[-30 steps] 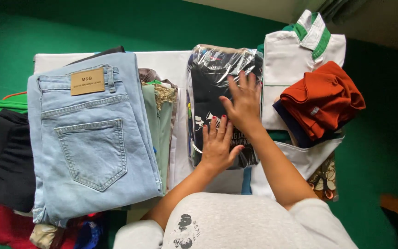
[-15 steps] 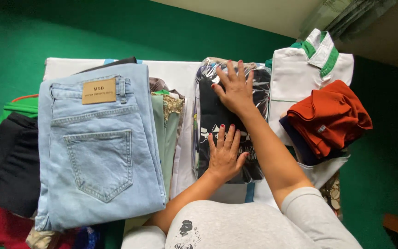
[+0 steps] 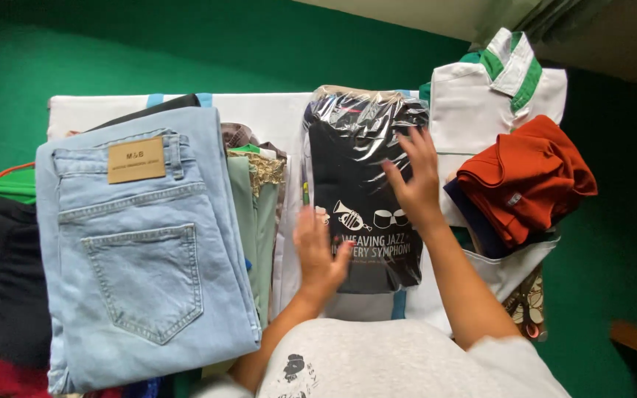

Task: The person places a folded black t-shirt into a clear plastic bag and seals it. They then use scissors to trim the excess plastic from the bag and place the packaged item onto a stack of other clothes.

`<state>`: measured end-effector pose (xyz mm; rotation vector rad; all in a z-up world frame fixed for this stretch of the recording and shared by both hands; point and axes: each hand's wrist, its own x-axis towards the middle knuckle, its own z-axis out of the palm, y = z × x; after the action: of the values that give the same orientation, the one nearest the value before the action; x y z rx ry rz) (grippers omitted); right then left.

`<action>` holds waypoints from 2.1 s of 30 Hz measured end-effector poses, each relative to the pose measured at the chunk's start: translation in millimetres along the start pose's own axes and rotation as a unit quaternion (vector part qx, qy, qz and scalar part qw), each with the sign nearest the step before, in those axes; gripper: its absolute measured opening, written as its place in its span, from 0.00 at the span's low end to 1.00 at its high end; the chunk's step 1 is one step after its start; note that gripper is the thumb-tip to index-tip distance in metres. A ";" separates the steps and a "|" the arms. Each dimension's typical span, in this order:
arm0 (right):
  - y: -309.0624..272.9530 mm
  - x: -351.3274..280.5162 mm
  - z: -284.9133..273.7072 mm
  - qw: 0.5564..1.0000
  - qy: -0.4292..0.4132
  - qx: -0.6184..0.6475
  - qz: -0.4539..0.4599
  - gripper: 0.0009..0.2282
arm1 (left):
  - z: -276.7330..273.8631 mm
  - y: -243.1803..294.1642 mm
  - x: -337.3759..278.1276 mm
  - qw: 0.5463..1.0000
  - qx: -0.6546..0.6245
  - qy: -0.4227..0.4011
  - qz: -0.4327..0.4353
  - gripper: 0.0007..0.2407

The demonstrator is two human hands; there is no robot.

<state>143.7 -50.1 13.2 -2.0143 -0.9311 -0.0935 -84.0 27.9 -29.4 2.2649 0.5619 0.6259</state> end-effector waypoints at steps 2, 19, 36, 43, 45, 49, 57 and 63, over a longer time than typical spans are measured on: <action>15.2 -50.1 -17.4 0.992 -0.018 -0.087 0.090 0.29 | 1.8 -23.6 -16.0 0.981 -0.066 -0.026 -0.179 0.38; 47.3 -117.0 -18.4 0.851 -0.054 0.192 0.486 0.35 | 17.5 -44.1 4.8 0.919 -0.194 -0.063 -0.336 0.37; 0.7 -175.5 -62.0 0.833 -0.043 0.290 0.469 0.31 | -12.1 -29.2 -50.5 0.862 -0.317 -0.075 -0.388 0.40; -1.5 -180.4 -63.3 0.842 -0.085 0.270 0.460 0.37 | -3.9 -46.2 -62.5 0.842 -0.334 -0.080 -0.416 0.44; 9.2 -186.2 -63.9 0.851 -0.087 0.250 0.454 0.35 | -2.8 -48.1 -67.2 0.847 -0.332 -0.070 -0.409 0.42; 27.7 -172.4 -65.4 0.964 -0.069 0.009 0.257 0.29 | -4.3 -43.7 -66.3 0.951 -0.173 -0.037 -0.253 0.41; -29.3 -74.7 14.6 0.974 -0.089 -0.205 -0.043 0.31 | 15.4 -25.7 -59.7 0.998 0.023 -0.047 -0.032 0.34; -25.4 -70.4 54.8 0.939 -0.079 -0.313 -0.120 0.31 | 21.7 -36.8 -66.2 0.995 0.066 -0.067 -0.012 0.33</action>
<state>62.1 -41.4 -30.0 -2.5005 -1.3770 -0.4119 -131.3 4.1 -87.8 2.3994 0.5775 0.4311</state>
